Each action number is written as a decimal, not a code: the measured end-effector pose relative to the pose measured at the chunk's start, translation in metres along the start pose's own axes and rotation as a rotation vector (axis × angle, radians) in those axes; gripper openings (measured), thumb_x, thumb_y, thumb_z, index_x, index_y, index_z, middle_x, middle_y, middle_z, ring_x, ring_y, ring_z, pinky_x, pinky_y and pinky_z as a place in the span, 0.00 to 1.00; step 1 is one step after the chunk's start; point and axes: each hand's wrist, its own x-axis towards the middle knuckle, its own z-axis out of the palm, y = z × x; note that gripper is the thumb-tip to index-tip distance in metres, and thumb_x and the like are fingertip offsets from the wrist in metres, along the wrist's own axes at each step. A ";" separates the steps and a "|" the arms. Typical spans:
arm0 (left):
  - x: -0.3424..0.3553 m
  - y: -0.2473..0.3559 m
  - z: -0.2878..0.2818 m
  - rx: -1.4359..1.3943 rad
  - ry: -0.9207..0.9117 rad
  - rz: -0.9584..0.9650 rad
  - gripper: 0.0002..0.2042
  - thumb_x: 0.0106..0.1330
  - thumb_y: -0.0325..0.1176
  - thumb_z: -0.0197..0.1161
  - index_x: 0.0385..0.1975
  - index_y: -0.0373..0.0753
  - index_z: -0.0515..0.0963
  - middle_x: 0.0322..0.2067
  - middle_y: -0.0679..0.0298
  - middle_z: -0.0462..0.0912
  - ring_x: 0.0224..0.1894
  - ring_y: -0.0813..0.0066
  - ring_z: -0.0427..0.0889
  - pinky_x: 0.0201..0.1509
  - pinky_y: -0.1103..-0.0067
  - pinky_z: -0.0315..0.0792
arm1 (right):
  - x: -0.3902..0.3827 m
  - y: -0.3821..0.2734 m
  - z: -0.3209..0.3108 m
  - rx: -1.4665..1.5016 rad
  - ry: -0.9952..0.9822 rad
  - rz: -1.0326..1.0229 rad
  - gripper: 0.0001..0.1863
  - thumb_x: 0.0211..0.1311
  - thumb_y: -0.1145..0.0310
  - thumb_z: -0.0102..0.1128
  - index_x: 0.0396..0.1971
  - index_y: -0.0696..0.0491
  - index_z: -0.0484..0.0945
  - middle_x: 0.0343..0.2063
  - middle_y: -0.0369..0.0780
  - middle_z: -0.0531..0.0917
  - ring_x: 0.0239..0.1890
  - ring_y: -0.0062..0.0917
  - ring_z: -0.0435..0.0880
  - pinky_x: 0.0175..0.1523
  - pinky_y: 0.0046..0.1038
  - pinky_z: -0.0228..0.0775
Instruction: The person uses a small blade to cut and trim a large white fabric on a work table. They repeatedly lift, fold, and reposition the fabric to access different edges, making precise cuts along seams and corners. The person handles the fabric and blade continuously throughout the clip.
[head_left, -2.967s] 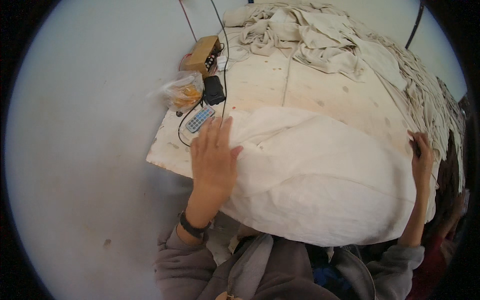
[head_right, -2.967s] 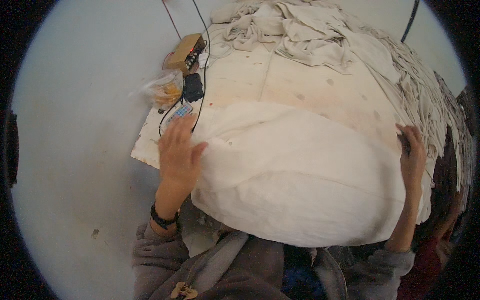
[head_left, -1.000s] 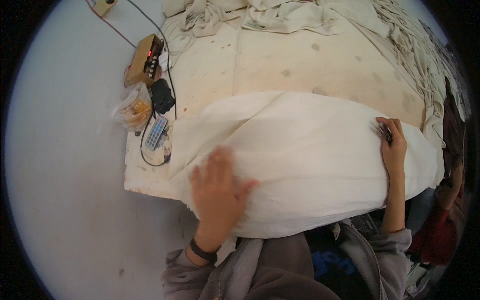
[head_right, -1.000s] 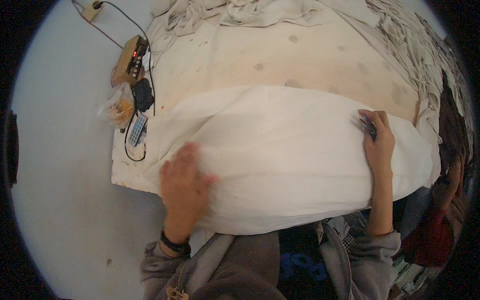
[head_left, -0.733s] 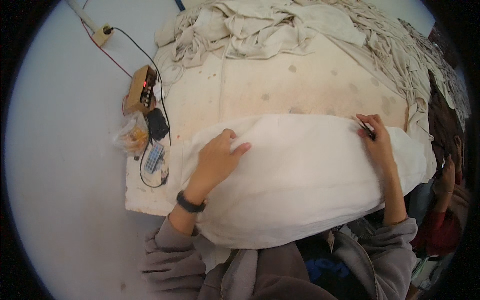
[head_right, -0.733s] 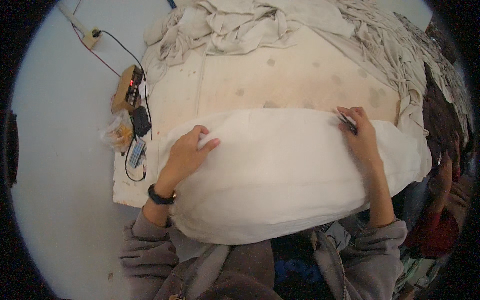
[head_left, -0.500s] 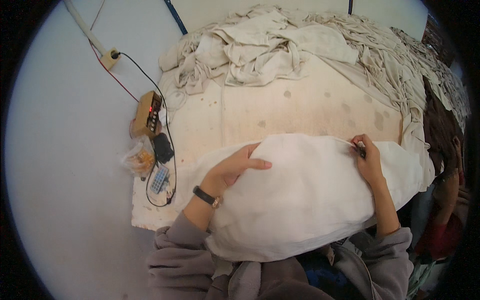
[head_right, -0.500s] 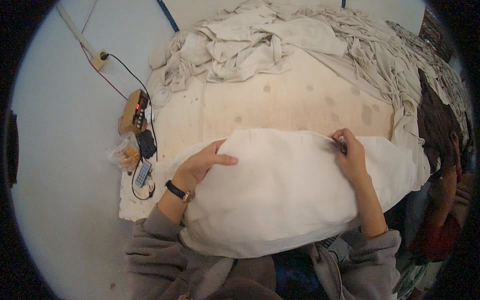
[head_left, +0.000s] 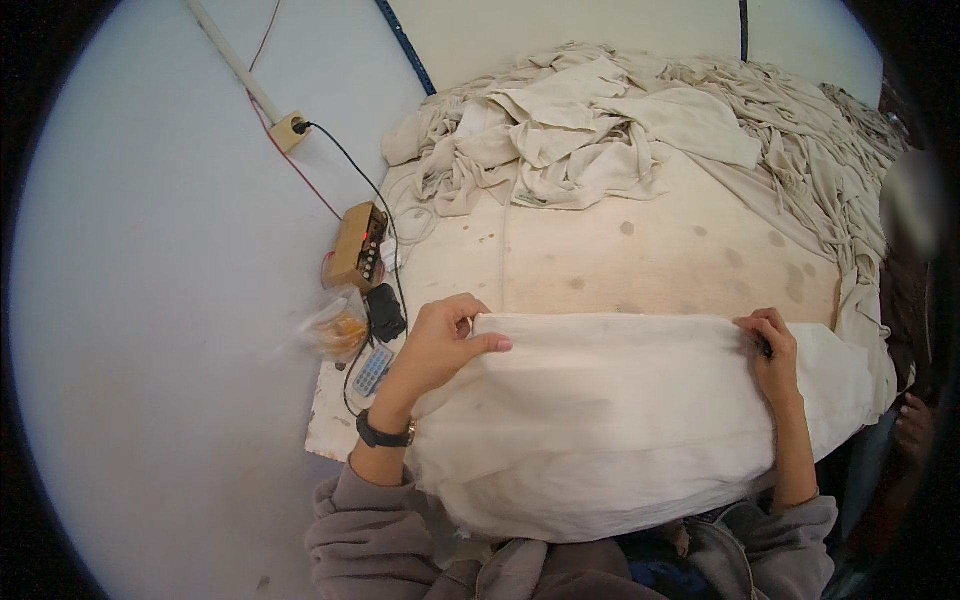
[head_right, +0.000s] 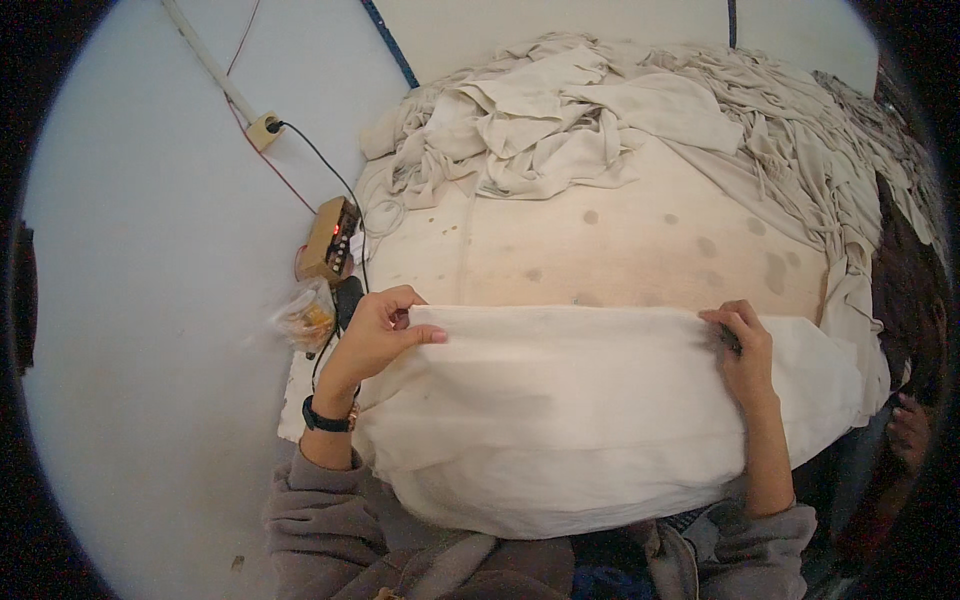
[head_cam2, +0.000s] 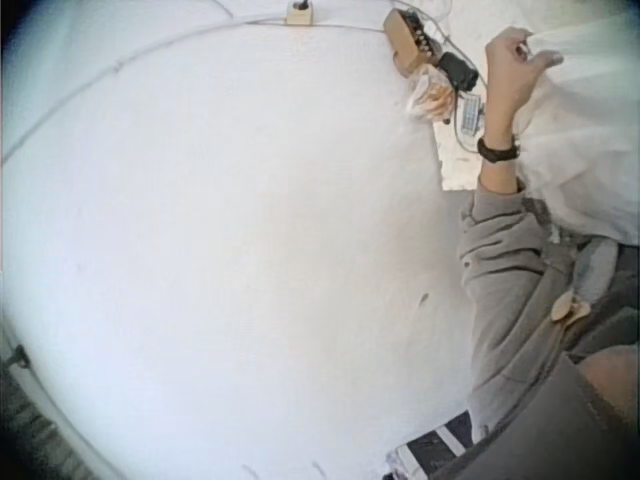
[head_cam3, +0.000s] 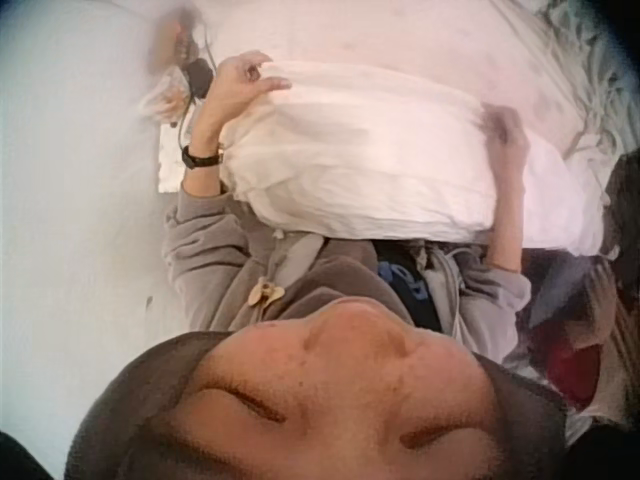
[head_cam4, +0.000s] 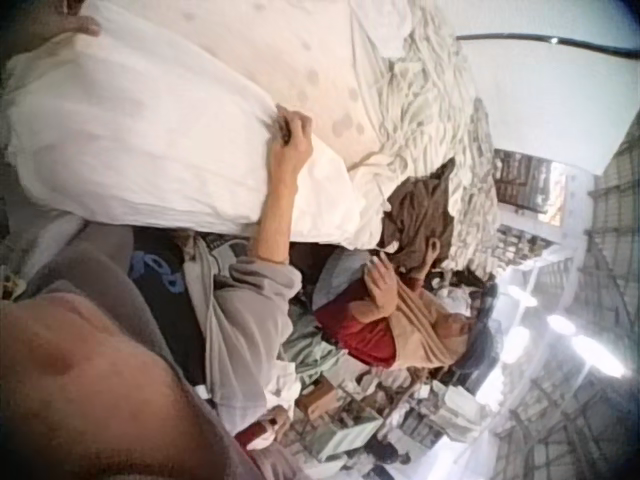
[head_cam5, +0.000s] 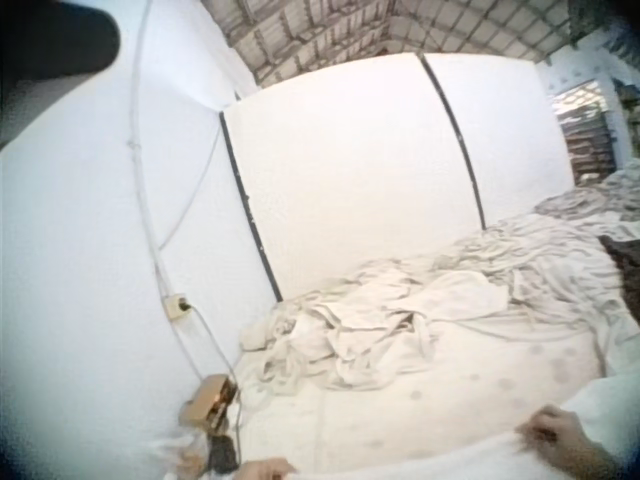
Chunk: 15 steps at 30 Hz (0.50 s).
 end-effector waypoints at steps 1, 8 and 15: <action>-0.002 0.001 0.000 -0.027 0.018 -0.011 0.14 0.49 0.35 0.72 0.26 0.32 0.76 0.16 0.68 0.72 0.18 0.85 0.63 0.22 0.84 0.59 | 0.000 -0.001 -0.001 0.021 0.000 0.004 0.17 0.40 0.91 0.51 0.31 0.57 0.78 0.29 0.41 0.75 0.30 0.30 0.78 0.38 0.20 0.68; -0.014 -0.001 0.011 -0.247 0.109 -0.104 0.12 0.63 0.31 0.58 0.41 0.30 0.71 0.17 0.65 0.73 0.15 0.82 0.71 0.17 0.84 0.64 | -0.006 0.001 -0.015 0.036 -0.180 0.103 0.13 0.45 0.83 0.61 0.33 0.56 0.77 0.31 0.43 0.78 0.32 0.32 0.79 0.39 0.26 0.70; -0.029 -0.054 0.038 0.053 0.054 -0.035 0.24 0.65 0.33 0.55 0.55 0.24 0.59 0.46 0.42 0.71 0.44 0.58 0.76 0.44 0.69 0.71 | -0.047 0.041 -0.103 -0.200 -0.067 0.398 0.20 0.44 0.75 0.67 0.41 0.56 0.76 0.34 0.45 0.80 0.36 0.38 0.80 0.42 0.30 0.70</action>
